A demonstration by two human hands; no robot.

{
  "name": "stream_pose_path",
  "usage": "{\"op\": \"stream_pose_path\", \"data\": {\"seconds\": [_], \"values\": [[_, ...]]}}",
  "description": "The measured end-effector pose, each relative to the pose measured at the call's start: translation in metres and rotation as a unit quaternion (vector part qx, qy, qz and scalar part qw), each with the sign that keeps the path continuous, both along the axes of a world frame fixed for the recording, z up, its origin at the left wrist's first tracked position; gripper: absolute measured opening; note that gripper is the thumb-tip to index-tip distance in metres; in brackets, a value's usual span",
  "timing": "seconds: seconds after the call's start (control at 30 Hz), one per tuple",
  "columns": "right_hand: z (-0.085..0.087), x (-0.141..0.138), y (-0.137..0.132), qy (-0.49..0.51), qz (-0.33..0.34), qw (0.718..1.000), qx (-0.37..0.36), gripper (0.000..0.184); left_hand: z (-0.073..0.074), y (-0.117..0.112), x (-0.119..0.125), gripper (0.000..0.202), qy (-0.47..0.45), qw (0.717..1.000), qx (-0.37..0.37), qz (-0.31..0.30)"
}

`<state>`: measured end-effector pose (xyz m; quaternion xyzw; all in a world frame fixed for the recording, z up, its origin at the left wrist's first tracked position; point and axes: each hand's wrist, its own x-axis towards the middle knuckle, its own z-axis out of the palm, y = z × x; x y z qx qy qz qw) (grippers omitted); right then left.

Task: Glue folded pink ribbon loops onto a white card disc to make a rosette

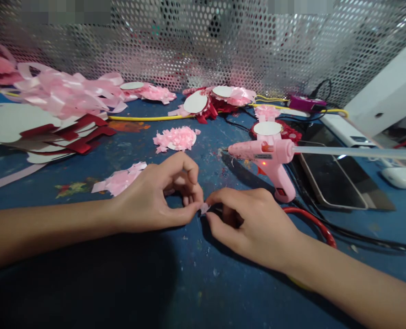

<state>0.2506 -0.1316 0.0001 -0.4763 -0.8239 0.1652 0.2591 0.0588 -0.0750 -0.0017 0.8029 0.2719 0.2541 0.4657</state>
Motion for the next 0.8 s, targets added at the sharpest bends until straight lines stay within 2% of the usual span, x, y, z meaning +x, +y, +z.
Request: {"op": "stream_pose_path", "data": {"seconds": [0.4,0.6,0.8], "values": [[-0.002,0.0005,0.0031,0.0,0.01,0.999,0.032,0.008,-0.0036,0.003,-0.0009,0.03,-0.012,0.998,0.054,-0.023],[0.0011,0.0011,-0.0005,0.048,-0.015,0.997,0.063,0.01,-0.002,0.0044,-0.0023,0.03,-0.039,0.992,0.119,0.019],[0.0007,0.0003,-0.0017,0.084,-0.034,0.99,0.104,0.009,-0.0031,0.0048,-0.0029,0.038,-0.077,0.991,0.109,-0.004]]}}
